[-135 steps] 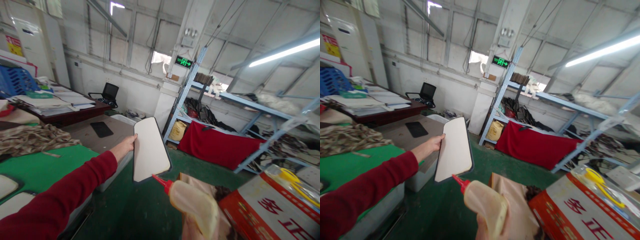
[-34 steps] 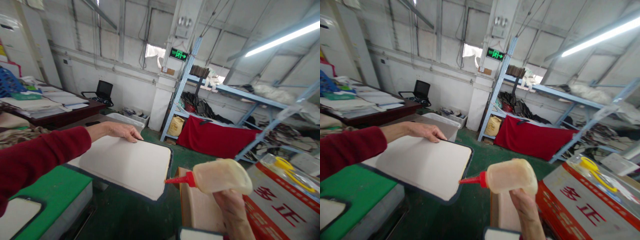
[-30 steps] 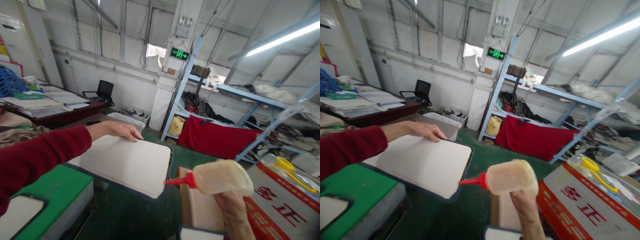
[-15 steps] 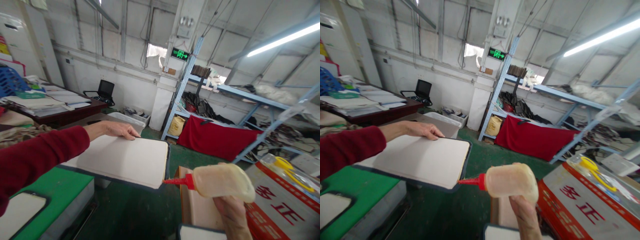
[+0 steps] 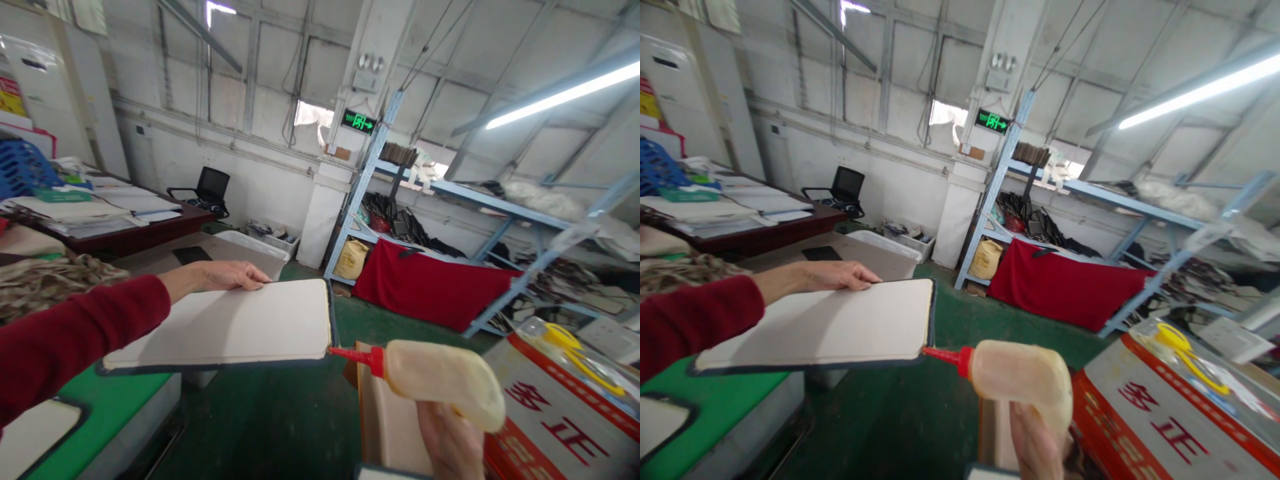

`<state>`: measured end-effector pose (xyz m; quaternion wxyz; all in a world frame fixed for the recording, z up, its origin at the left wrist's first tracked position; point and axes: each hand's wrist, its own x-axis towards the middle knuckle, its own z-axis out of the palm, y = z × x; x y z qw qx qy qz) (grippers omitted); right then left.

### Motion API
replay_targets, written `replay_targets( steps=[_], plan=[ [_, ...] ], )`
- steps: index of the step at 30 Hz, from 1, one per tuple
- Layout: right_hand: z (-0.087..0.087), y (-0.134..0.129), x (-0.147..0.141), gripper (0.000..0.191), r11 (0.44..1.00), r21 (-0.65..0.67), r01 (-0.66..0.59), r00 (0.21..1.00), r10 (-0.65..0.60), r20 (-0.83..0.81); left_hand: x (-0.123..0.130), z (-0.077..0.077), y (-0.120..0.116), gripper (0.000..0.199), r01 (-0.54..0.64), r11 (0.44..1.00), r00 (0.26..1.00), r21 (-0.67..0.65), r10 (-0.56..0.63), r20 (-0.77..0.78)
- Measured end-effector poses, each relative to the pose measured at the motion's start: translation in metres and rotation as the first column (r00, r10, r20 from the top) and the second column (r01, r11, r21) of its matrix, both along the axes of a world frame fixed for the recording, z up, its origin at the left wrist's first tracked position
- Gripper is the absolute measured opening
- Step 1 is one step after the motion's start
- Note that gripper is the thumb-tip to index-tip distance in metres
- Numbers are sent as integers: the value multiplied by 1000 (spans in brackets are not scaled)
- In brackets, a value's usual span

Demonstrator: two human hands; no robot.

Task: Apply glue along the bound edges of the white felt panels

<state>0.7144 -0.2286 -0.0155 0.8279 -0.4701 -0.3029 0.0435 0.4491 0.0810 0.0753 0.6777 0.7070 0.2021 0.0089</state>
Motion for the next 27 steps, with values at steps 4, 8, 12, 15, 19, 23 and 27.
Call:
replay_targets(
  steps=[4, 8, 12, 15, 19, 23, 27],
  plan=[
    [-2, 0, -8, 57, 996, 15, 91, 996, -91, -3, 0, -12, -2, 31, -43, 997, 999, -56, 44, 25],
    [6, 3, -24, 56, 987, 75, 141, 989, -137, -47, 1, -25, -4, 31, -101, 985, 992, -140, 110, 57],
    [13, 9, -36, 51, 985, 106, 138, 989, -131, -71, 3, -41, -3, 34, -116, 977, 987, -180, 133, 87],
    [15, 12, -40, 55, 983, 134, 125, 990, -114, -87, 5, -50, -2, 37, -110, 972, 986, -206, 133, 103],
    [14, 14, -41, 68, 982, 111, 152, 985, -140, -105, 6, -58, -4, 41, -93, 971, 985, -220, 122, 120],
    [10, 14, -41, 66, 985, 95, 142, 984, -129, -126, 6, -61, -8, 44, -104, 965, 981, -240, 139, 133],
    [9, 20, -44, 60, 979, 108, 170, 978, -154, -144, 8, -66, -10, 45, -119, 960, 978, -254, 157, 137]
  ],
)
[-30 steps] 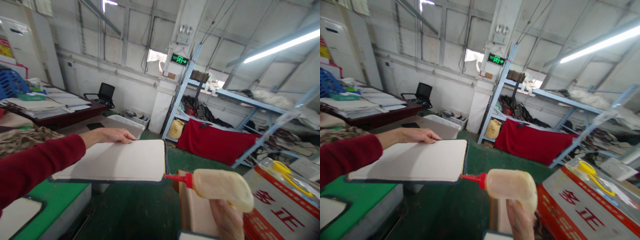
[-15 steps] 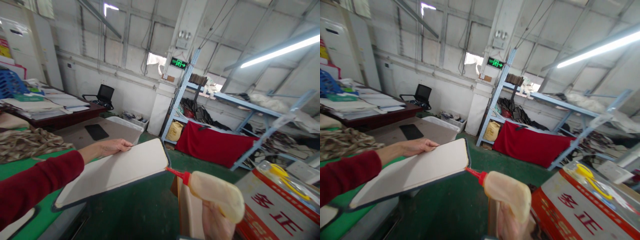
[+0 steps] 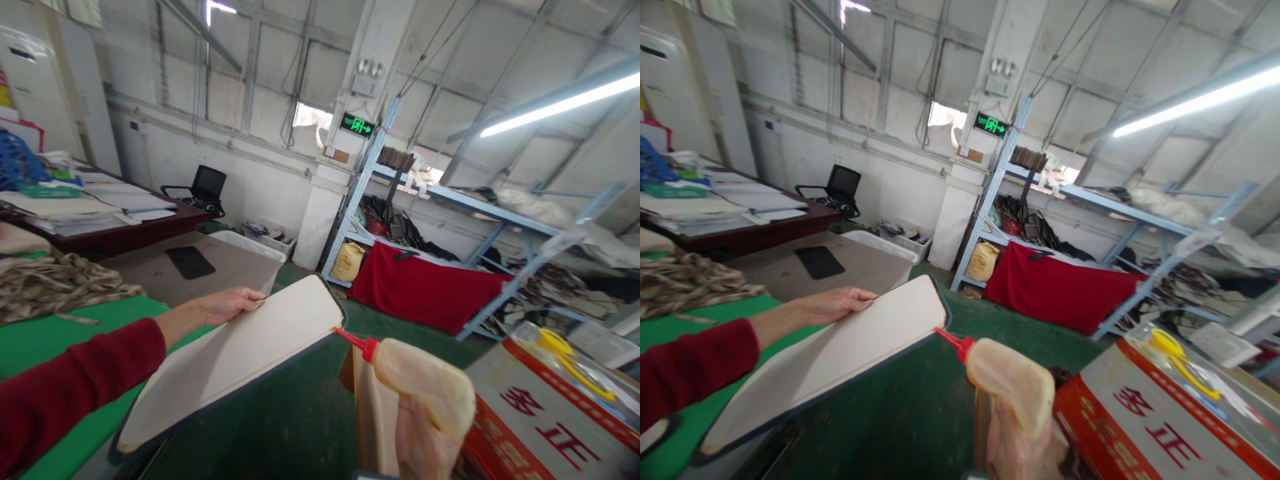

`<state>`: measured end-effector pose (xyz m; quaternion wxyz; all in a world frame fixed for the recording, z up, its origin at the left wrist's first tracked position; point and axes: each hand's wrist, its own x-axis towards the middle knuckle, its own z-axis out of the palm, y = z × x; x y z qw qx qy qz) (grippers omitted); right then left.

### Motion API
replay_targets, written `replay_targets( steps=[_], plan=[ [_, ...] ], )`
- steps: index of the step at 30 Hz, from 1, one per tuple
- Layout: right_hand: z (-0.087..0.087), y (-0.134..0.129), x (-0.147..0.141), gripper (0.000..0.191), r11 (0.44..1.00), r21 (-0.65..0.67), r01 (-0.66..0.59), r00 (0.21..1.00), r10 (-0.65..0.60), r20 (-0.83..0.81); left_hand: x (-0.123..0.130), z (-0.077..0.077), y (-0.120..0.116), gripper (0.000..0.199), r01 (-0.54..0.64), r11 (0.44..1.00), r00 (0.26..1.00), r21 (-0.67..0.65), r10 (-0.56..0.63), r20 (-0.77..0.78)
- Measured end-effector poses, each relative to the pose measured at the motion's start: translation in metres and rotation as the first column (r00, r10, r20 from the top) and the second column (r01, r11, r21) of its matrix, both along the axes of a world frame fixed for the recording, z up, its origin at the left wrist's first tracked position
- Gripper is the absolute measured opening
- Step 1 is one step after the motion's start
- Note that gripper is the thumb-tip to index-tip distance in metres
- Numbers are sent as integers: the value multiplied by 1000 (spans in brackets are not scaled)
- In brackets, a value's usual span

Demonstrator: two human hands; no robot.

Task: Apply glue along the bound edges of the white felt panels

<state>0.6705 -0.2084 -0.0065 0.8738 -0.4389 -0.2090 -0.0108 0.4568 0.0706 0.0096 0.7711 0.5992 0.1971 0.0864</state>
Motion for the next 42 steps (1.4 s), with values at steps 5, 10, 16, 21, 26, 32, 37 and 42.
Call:
replay_targets(
  steps=[5, 10, 16, 21, 26, 32, 37, 42],
  plan=[
    [0, 7, -4, 62, 1000, -1, 19, 1000, -19, 21, 3, -5, -5, 45, -41, 999, 999, -8, 41, -6],
    [-9, 7, -7, 57, 997, -56, -45, 999, 45, 1, 3, -7, -10, 43, -71, 997, 997, -26, 71, -3],
    [-9, 15, -12, 57, 996, -68, -50, 997, 53, 53, -2, -16, -7, 43, -166, 985, 986, -43, 165, -28],
    [3, 20, 2, 42, 999, -41, 26, 997, -23, 73, -5, -18, -8, 45, -161, 986, 987, -50, 160, -19],
    [1, 20, 13, 37, 994, -105, 10, 998, -4, 59, -7, -16, -12, 41, -142, 987, 990, -73, 143, 14],
    [-4, 22, 12, 44, 990, -131, 43, 999, -38, 38, -4, -21, -11, 40, -142, 984, 988, -109, 147, 37],
    [-4, 20, 5, 40, 993, -109, -52, 999, 51, -13, 1, -22, -12, 39, -138, 983, 989, -119, 144, 41],
    [-12, 13, 2, 40, 973, -194, -123, 991, 129, 20, 7, -18, -15, 38, -173, 975, 984, -137, 177, 23]
  ],
)
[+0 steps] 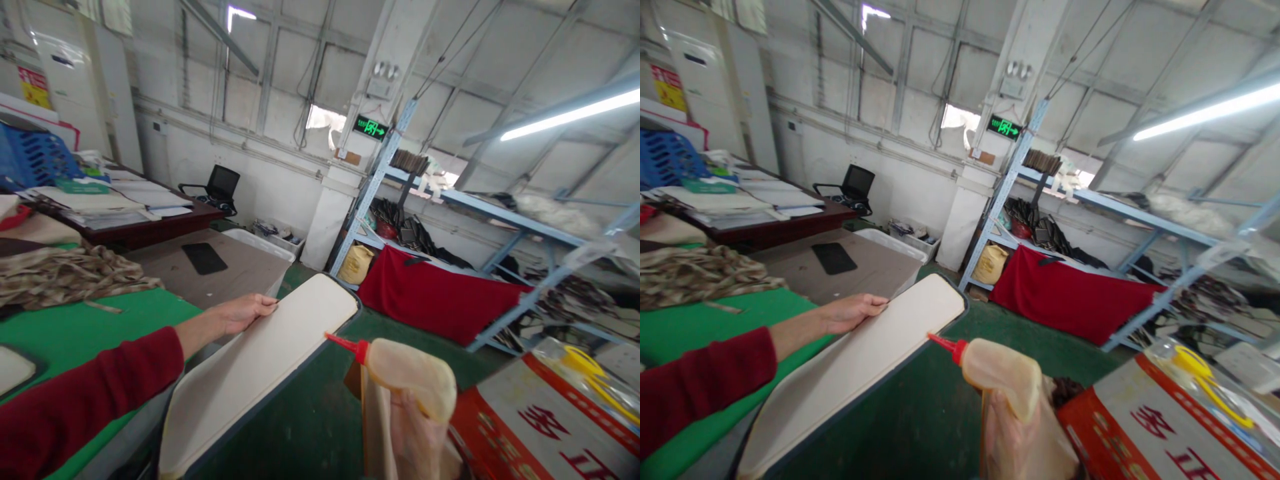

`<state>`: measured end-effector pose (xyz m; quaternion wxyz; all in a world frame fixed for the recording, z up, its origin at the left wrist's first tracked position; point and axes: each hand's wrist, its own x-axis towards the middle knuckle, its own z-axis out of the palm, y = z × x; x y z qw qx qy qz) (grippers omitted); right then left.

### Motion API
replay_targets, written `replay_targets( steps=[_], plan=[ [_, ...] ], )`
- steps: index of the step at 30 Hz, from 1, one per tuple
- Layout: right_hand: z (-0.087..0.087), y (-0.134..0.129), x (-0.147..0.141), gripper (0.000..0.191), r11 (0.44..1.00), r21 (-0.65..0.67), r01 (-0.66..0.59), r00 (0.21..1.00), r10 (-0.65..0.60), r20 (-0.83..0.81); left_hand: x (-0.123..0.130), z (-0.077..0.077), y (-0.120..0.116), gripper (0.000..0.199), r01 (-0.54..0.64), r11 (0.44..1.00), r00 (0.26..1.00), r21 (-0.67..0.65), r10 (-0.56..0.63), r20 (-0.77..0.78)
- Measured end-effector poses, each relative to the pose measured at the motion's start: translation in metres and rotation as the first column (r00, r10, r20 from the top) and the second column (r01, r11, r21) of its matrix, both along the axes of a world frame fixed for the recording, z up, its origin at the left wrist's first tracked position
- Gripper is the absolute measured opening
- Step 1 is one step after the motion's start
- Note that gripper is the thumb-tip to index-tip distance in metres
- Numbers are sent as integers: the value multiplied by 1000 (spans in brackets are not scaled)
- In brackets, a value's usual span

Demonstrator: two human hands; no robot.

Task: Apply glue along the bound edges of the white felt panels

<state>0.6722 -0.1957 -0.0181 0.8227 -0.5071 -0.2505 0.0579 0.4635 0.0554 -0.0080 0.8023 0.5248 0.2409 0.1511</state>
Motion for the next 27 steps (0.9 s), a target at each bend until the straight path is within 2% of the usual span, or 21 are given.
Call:
replay_targets(
  steps=[4, 10, 16, 22, 25, 27],
  plan=[
    [-8, -1, -2, 48, 996, -87, -16, 1000, 18, 18, 3, 3, 0, 39, -36, 999, 999, -1, 36, -17],
    [-19, 5, 12, 64, 996, -84, 0, 998, 5, 57, 7, 4, 3, 27, -87, 996, 996, -5, 87, -13],
    [-24, 4, 16, 68, 993, -118, -7, 994, 19, 105, 12, 4, 7, 20, -149, 989, 988, -5, 149, -30],
    [-11, 1, -4, 49, 994, -44, -102, 994, 100, -37, 15, 5, 10, 18, -206, 978, 978, -26, 205, -46],
    [-16, 1, 0, 45, 990, -90, -106, 994, 104, -24, 16, 6, 11, 17, -229, 973, 973, -13, 229, -41],
    [-23, 0, 7, 52, 987, -122, -109, 994, 109, -9, 16, 8, 12, 16, -246, 969, 968, 1, 246, -48]
  ],
)
